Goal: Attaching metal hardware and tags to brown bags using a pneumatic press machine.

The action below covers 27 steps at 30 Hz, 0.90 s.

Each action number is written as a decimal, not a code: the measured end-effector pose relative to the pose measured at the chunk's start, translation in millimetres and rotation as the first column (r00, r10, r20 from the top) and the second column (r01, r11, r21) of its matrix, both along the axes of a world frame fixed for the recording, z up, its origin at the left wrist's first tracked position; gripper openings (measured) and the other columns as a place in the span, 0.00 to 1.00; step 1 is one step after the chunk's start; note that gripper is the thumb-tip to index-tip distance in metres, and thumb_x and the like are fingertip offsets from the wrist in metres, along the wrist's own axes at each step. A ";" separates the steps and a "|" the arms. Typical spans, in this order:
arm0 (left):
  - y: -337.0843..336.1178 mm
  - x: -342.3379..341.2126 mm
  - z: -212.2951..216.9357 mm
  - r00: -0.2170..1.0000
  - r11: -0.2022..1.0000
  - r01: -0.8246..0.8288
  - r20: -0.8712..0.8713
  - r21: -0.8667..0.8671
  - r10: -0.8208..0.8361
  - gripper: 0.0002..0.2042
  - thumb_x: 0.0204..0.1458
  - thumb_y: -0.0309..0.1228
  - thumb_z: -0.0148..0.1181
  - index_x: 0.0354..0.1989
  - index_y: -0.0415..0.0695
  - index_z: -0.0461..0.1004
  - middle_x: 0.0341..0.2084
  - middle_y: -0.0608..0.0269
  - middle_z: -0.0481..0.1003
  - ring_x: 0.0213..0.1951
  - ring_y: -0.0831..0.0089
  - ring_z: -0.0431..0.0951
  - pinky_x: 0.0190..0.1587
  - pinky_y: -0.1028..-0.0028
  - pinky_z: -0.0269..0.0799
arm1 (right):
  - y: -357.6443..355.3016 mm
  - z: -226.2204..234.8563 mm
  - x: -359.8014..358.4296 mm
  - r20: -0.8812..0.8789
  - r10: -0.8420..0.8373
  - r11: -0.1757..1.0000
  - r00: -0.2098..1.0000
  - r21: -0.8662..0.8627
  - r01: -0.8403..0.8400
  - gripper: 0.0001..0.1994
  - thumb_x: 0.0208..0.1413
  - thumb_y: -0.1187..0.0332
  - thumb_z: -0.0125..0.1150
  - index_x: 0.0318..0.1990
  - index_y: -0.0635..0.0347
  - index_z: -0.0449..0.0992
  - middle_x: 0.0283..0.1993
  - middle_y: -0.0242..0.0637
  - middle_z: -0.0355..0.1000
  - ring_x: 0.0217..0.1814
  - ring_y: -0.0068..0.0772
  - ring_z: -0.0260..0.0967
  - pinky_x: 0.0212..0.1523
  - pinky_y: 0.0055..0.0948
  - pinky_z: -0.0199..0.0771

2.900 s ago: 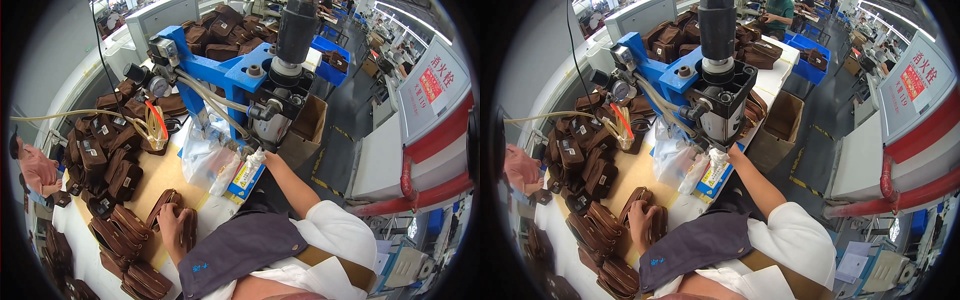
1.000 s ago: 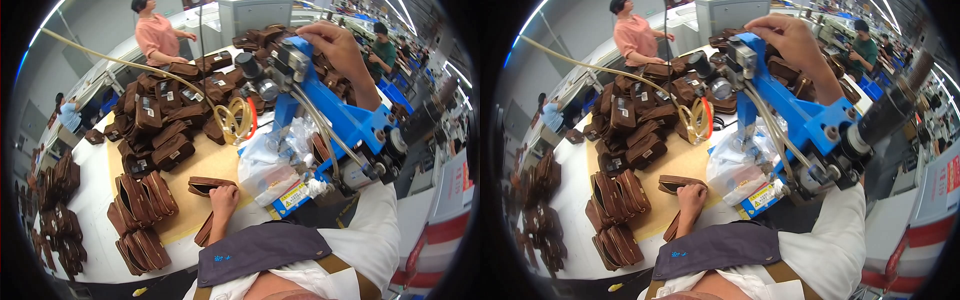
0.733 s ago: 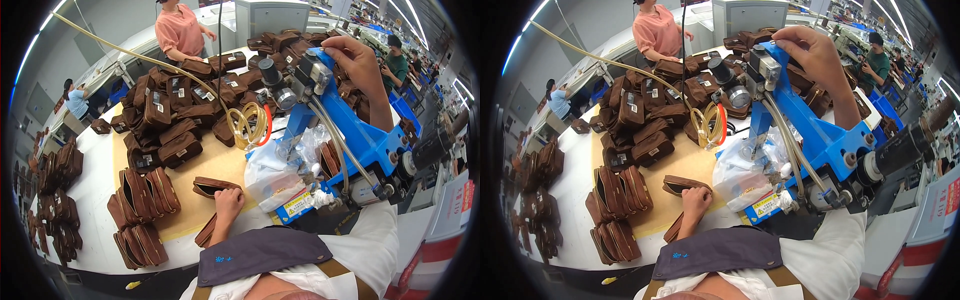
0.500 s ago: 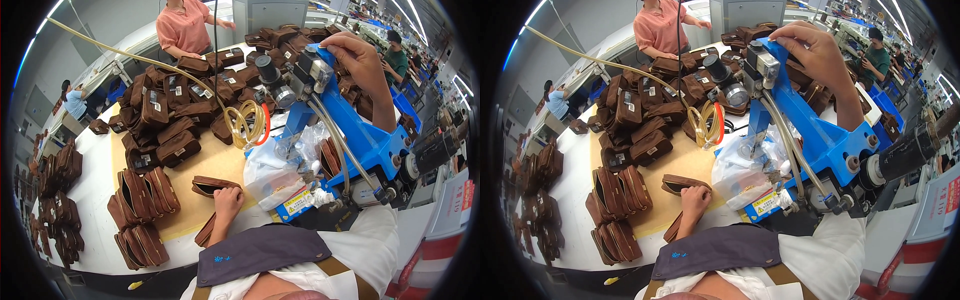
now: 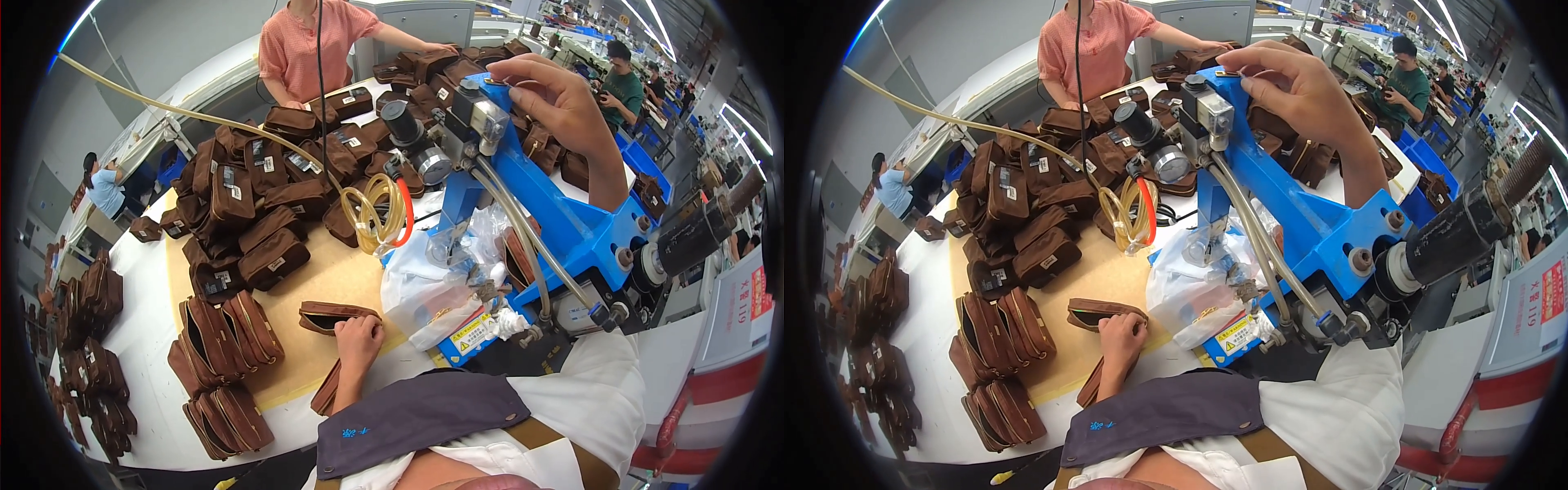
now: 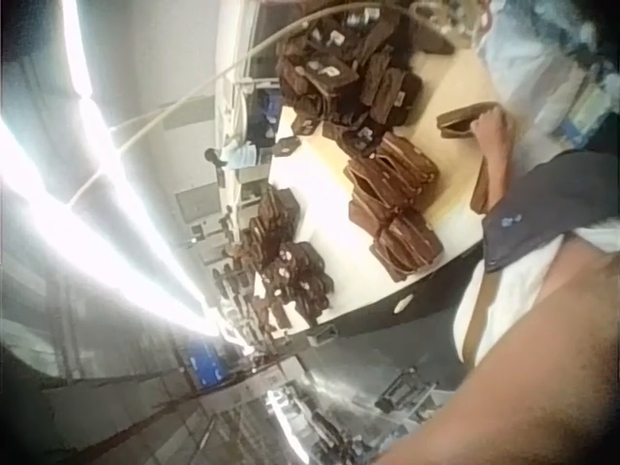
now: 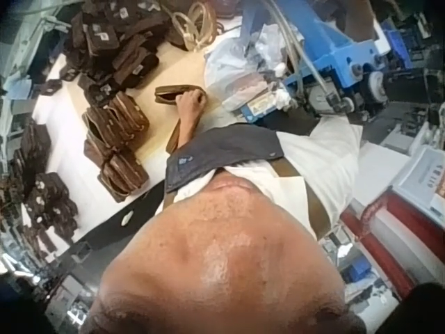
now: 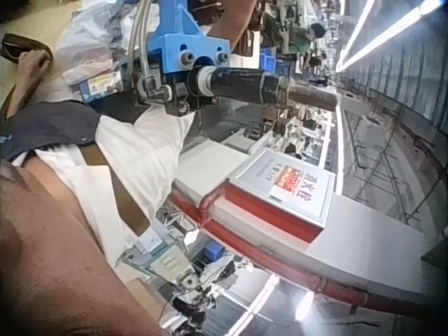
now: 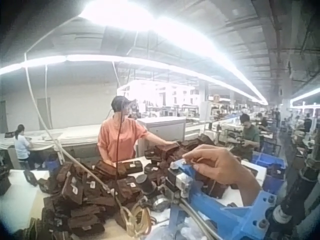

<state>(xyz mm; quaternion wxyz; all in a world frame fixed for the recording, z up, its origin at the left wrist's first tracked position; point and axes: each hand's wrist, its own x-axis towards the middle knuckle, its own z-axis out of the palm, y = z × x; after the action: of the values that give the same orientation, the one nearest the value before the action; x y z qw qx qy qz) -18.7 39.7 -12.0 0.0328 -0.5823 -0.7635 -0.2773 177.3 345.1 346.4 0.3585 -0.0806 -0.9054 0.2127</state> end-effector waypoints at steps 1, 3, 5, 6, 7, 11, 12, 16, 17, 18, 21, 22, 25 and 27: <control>0.0 0.0 0.0 1.000 1.000 -0.011 -0.010 0.017 0.011 0.03 0.42 0.30 0.62 0.25 0.51 0.73 0.20 0.68 0.73 0.28 0.69 0.72 0.38 0.66 0.59 | -0.5 0.4 0.0 0.029 -0.005 0.999 1.000 0.037 0.004 0.16 0.57 0.79 0.51 0.53 0.63 0.74 0.51 0.38 0.70 0.53 0.29 0.69 0.55 0.27 0.72; 0.4 0.0 0.3 1.000 1.000 -0.002 0.003 -0.015 0.002 0.03 0.43 0.30 0.61 0.25 0.51 0.73 0.20 0.68 0.73 0.28 0.68 0.72 0.38 0.66 0.58 | -1.5 1.1 -0.5 0.055 -0.014 0.997 0.998 0.075 0.010 0.18 0.55 0.81 0.50 0.54 0.63 0.73 0.53 0.38 0.68 0.54 0.30 0.69 0.56 0.29 0.72; 0.5 0.1 0.8 1.000 1.000 -0.010 -0.003 0.010 0.010 0.03 0.43 0.30 0.61 0.25 0.51 0.73 0.20 0.67 0.73 0.28 0.68 0.72 0.38 0.66 0.58 | -2.2 1.2 -1.6 0.090 -0.027 0.998 0.996 0.064 0.021 0.21 0.53 0.82 0.48 0.55 0.62 0.73 0.55 0.37 0.65 0.55 0.32 0.69 0.59 0.32 0.71; 0.5 0.3 1.0 1.000 1.000 0.003 0.012 -0.010 -0.003 0.03 0.43 0.30 0.61 0.25 0.50 0.73 0.20 0.67 0.73 0.28 0.68 0.72 0.38 0.66 0.59 | -2.1 1.3 -1.9 0.088 -0.031 0.998 0.996 0.065 0.026 0.21 0.53 0.82 0.48 0.55 0.62 0.73 0.55 0.37 0.65 0.55 0.32 0.69 0.59 0.32 0.71; 0.4 0.4 1.2 1.000 1.000 -0.006 0.001 0.013 0.006 0.03 0.43 0.30 0.61 0.25 0.50 0.73 0.20 0.67 0.73 0.28 0.68 0.72 0.38 0.66 0.59 | -1.9 1.4 -2.2 0.106 -0.025 0.997 0.994 0.080 0.017 0.20 0.54 0.82 0.48 0.55 0.61 0.73 0.56 0.37 0.65 0.55 0.32 0.69 0.58 0.32 0.71; -0.2 0.4 1.3 1.000 1.000 -0.007 0.008 0.008 0.007 0.03 0.43 0.30 0.61 0.25 0.50 0.73 0.20 0.67 0.73 0.27 0.68 0.72 0.38 0.66 0.59 | -1.0 1.2 -0.7 0.100 -0.008 0.998 0.995 0.066 0.001 0.17 0.56 0.80 0.53 0.53 0.61 0.75 0.53 0.35 0.67 0.54 0.30 0.69 0.55 0.28 0.73; -0.4 0.2 1.2 1.000 1.000 0.005 0.020 -0.010 -0.005 0.03 0.43 0.30 0.61 0.25 0.50 0.73 0.20 0.67 0.73 0.27 0.68 0.72 0.38 0.66 0.59 | -0.7 1.5 0.2 0.093 0.002 0.997 0.996 0.075 -0.009 0.17 0.56 0.80 0.53 0.53 0.61 0.75 0.53 0.35 0.67 0.54 0.30 0.69 0.55 0.28 0.73; -0.8 -0.2 0.3 1.000 1.000 -0.002 0.002 0.018 0.002 0.03 0.43 0.30 0.61 0.25 0.50 0.73 0.20 0.67 0.73 0.27 0.68 0.72 0.38 0.66 0.59 | 0.1 4.3 2.7 0.020 -0.071 0.969 0.997 0.237 0.064 0.12 0.56 0.74 0.60 0.48 0.59 0.79 0.44 0.33 0.73 0.48 0.25 0.72 0.48 0.23 0.74; -1.0 -0.2 0.2 1.000 1.000 0.001 0.002 0.016 -0.001 0.03 0.43 0.30 0.61 0.25 0.50 0.73 0.20 0.67 0.73 0.27 0.68 0.72 0.38 0.66 0.59 | 0.0 5.2 2.6 0.011 -0.152 0.969 0.988 0.200 0.147 0.11 0.55 0.72 0.62 0.46 0.57 0.80 0.41 0.32 0.75 0.46 0.26 0.73 0.48 0.24 0.75; -0.9 -0.4 0.0 1.000 1.000 0.016 0.007 -0.002 -0.016 0.03 0.43 0.30 0.61 0.25 0.50 0.73 0.20 0.67 0.73 0.27 0.68 0.72 0.38 0.66 0.59 | -0.2 5.5 1.2 0.002 -0.094 0.971 0.996 0.222 0.091 0.11 0.55 0.72 0.62 0.46 0.57 0.80 0.41 0.32 0.75 0.46 0.26 0.73 0.48 0.24 0.75; -1.3 -0.7 -0.2 1.000 1.000 0.012 0.014 -0.011 -0.012 0.03 0.43 0.30 0.61 0.25 0.50 0.74 0.20 0.67 0.73 0.28 0.67 0.73 0.38 0.66 0.59 | -2.1 5.6 -5.6 -0.081 -0.107 0.994 0.991 0.016 0.109 0.09 0.55 0.70 0.63 0.44 0.58 0.81 0.39 0.32 0.75 0.42 0.24 0.74 0.46 0.23 0.75; -1.6 -0.7 -0.1 1.000 1.000 -0.004 0.008 0.006 0.004 0.03 0.43 0.30 0.61 0.25 0.50 0.74 0.20 0.67 0.73 0.28 0.67 0.73 0.38 0.66 0.59 | -2.9 6.0 -7.3 -0.039 -0.150 0.987 0.988 -0.058 0.147 0.08 0.56 0.71 0.62 0.43 0.60 0.80 0.39 0.31 0.74 0.41 0.21 0.72 0.44 0.21 0.72; -0.8 -1.5 0.5 1.000 1.000 0.002 0.002 0.018 -0.002 0.03 0.43 0.31 0.61 0.25 0.50 0.74 0.20 0.66 0.73 0.28 0.67 0.73 0.38 0.65 0.59 | -5.2 7.3 -13.5 -0.010 -0.170 0.984 0.985 -0.060 0.169 0.07 0.56 0.72 0.61 0.41 0.62 0.79 0.38 0.29 0.72 0.40 0.18 0.69 0.41 0.19 0.69; -1.2 -1.2 1.1 1.000 1.000 0.010 0.005 -0.015 -0.010 0.03 0.43 0.31 0.61 0.25 0.50 0.74 0.20 0.66 0.73 0.28 0.67 0.73 0.38 0.65 0.59 | -6.9 7.3 -15.4 -0.008 -0.189 0.982 0.982 0.021 0.190 0.07 0.58 0.70 0.59 0.40 0.62 0.80 0.37 0.29 0.71 0.40 0.19 0.68 0.43 0.21 0.68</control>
<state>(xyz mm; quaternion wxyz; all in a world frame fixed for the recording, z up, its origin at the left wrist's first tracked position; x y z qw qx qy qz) -19.9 38.6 -10.9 0.0254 -0.5855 -0.7628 -0.2731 161.9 338.2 353.7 0.3806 -0.1619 -0.8948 0.1681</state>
